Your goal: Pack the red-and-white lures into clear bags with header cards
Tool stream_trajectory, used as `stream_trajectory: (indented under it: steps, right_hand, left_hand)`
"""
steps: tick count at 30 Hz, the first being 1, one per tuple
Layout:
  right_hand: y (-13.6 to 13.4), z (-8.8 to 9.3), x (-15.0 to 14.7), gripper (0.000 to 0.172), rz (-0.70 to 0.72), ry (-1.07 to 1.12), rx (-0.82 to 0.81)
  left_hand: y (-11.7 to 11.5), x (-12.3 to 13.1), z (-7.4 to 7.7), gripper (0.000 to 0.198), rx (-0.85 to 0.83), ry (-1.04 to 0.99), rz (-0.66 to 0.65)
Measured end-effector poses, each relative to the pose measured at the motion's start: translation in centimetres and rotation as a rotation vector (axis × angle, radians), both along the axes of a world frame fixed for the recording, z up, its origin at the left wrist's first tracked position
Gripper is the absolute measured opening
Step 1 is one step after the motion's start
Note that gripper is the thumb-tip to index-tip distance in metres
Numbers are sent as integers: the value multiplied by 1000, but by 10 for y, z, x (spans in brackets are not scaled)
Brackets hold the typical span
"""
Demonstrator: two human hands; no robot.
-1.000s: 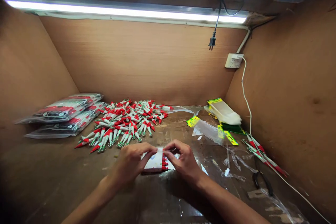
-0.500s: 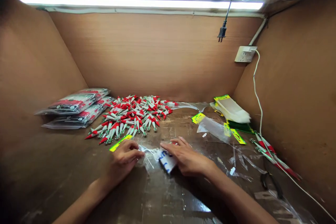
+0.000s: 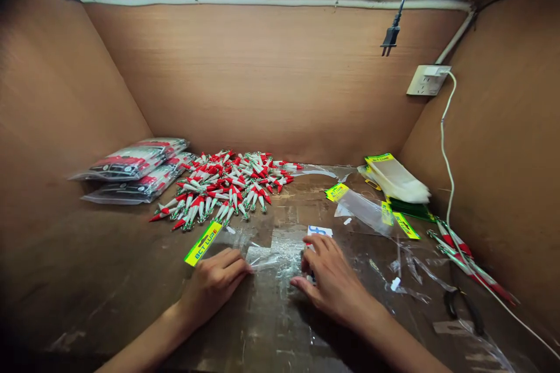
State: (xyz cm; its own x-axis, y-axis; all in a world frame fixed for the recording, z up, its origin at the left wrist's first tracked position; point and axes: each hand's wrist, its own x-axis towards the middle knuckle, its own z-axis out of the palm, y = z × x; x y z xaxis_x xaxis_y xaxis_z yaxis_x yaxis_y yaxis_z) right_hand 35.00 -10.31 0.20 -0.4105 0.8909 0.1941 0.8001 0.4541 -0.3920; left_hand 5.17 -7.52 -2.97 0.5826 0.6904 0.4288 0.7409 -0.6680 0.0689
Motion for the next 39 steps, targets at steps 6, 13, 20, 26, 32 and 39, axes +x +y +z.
stream_trajectory:
  steps: [6, 13, 20, 26, 32, 39]
  right_hand:
    - [-13, -43, 22, 52, -270, -84, 90]
    - [-14, -56, 38, 56, -352, -77, 11]
    - [-10, -68, 42, 62, -377, -10, 70]
    - [-7, -62, 45, 66, -369, 49, 44]
    - [-14, -41, 45, 76, -298, 148, -50]
    - [-65, -33, 51, 86, -216, 131, -274]
  left_hand:
    - [-4, -2, -1, 30, 36, 47, -74]
    - [1, 5, 23, 33, -287, 42, -70]
    - [51, -5, 43, 57, -594, 136, 41]
    - [62, 4, 58, 16, -431, 59, 78]
    - [26, 22, 30, 13, 64, 1, 36]
    - [-1, 33, 9, 10, -85, 118, 19]
